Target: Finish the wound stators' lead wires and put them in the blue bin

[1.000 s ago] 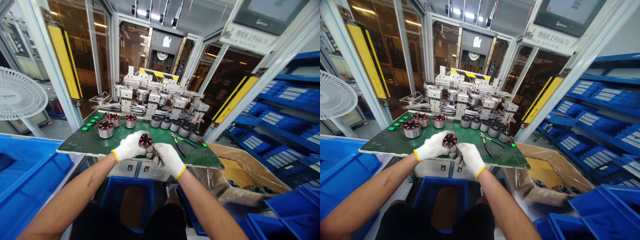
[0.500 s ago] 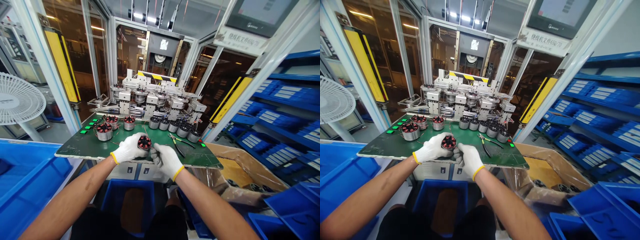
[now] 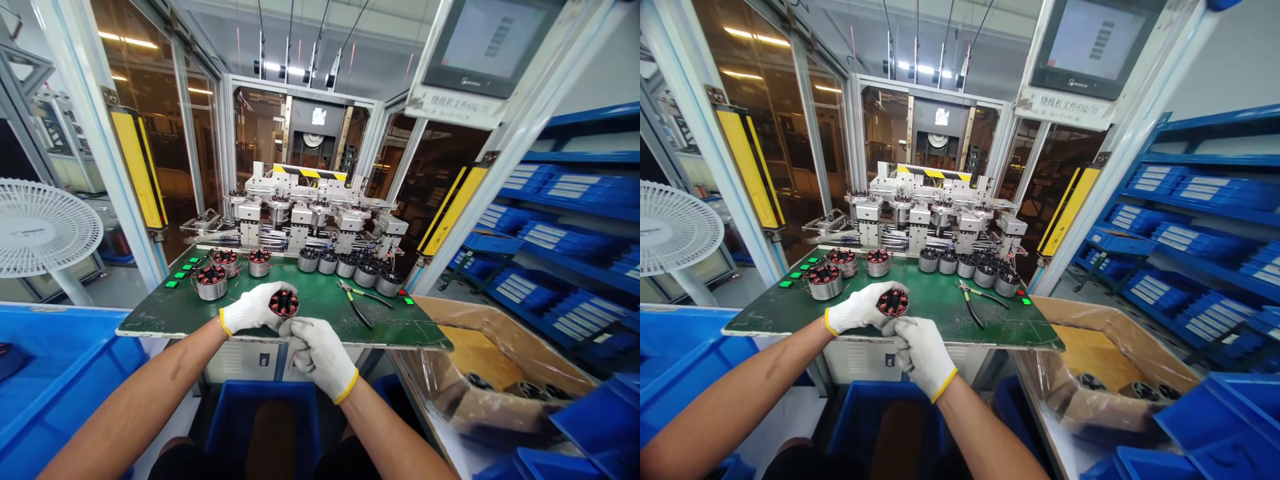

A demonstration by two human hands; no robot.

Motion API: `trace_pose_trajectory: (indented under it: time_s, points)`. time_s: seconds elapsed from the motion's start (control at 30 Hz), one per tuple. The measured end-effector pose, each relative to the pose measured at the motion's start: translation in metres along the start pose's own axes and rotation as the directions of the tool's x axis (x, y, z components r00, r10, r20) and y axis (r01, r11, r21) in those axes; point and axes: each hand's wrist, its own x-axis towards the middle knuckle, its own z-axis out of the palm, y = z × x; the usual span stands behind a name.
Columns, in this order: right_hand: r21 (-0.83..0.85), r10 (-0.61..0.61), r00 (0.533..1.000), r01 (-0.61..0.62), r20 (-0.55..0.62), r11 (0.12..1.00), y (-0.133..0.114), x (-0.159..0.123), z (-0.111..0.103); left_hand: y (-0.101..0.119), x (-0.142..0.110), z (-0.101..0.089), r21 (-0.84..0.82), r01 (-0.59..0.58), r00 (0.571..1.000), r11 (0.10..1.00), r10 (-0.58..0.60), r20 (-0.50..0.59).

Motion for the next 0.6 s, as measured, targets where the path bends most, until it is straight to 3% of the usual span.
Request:
trace_pose_trajectory:
  time_s: [0.07,0.17,0.2,0.27,0.3,0.37,0.43,0.47,0.5,0.53,0.57,0.6]
  points:
    - [0.344,0.031,0.994,-0.065,0.102,0.937,0.012,0.004,0.005,0.0,0.0,-0.001,-0.009,-0.013,1.0,1.0,0.013,0.007]
    - [0.658,-0.007,0.996,-0.053,0.088,0.751,0.036,0.007,0.022,0.001,0.0,-0.003,-0.04,0.027,0.999,0.999,-0.026,0.044]
    - [0.679,-0.003,0.999,-0.03,0.048,0.734,0.046,0.006,0.03,0.002,-0.001,-0.004,-0.052,0.046,0.997,0.998,-0.043,0.057]
    - [0.615,0.023,0.999,0.008,-0.041,0.788,0.064,-0.003,0.045,0.004,-0.002,-0.006,-0.069,0.076,0.994,0.995,-0.07,0.08]
    - [0.532,0.042,0.997,-0.002,-0.064,0.847,0.072,-0.011,0.05,0.005,-0.003,-0.007,-0.08,0.09,0.993,0.993,-0.083,0.09]
    - [0.278,0.072,0.997,-0.069,-0.001,0.958,0.082,-0.032,0.048,0.005,-0.005,-0.008,-0.105,0.131,0.986,0.986,-0.119,0.115]
    - [-0.033,0.015,0.997,-0.013,0.075,0.999,0.078,-0.054,0.023,0.003,-0.007,-0.007,-0.114,0.17,0.979,0.979,-0.154,0.137]
    - [-0.168,-0.058,0.996,0.068,0.065,0.983,0.07,-0.063,0.0,0.002,-0.008,-0.006,-0.119,0.175,0.978,0.977,-0.158,0.137]
    - [-0.328,-0.2,0.979,0.18,-0.028,0.927,0.059,-0.068,-0.029,0.001,-0.008,-0.005,-0.127,0.169,0.98,0.977,-0.153,0.127]
    - [-0.495,-0.34,0.911,0.19,-0.232,0.848,0.045,-0.071,-0.063,0.001,-0.009,-0.003,-0.139,0.16,0.983,0.977,-0.145,0.109]
    - [-0.596,-0.419,0.782,0.077,-0.461,0.799,0.031,-0.07,-0.1,0.001,-0.01,0.0,-0.147,0.158,0.986,0.976,-0.147,0.083]
    - [-0.652,-0.444,0.657,-0.096,-0.609,0.752,0.018,-0.067,-0.136,0.002,-0.011,0.003,-0.15,0.169,0.985,0.974,-0.162,0.056]
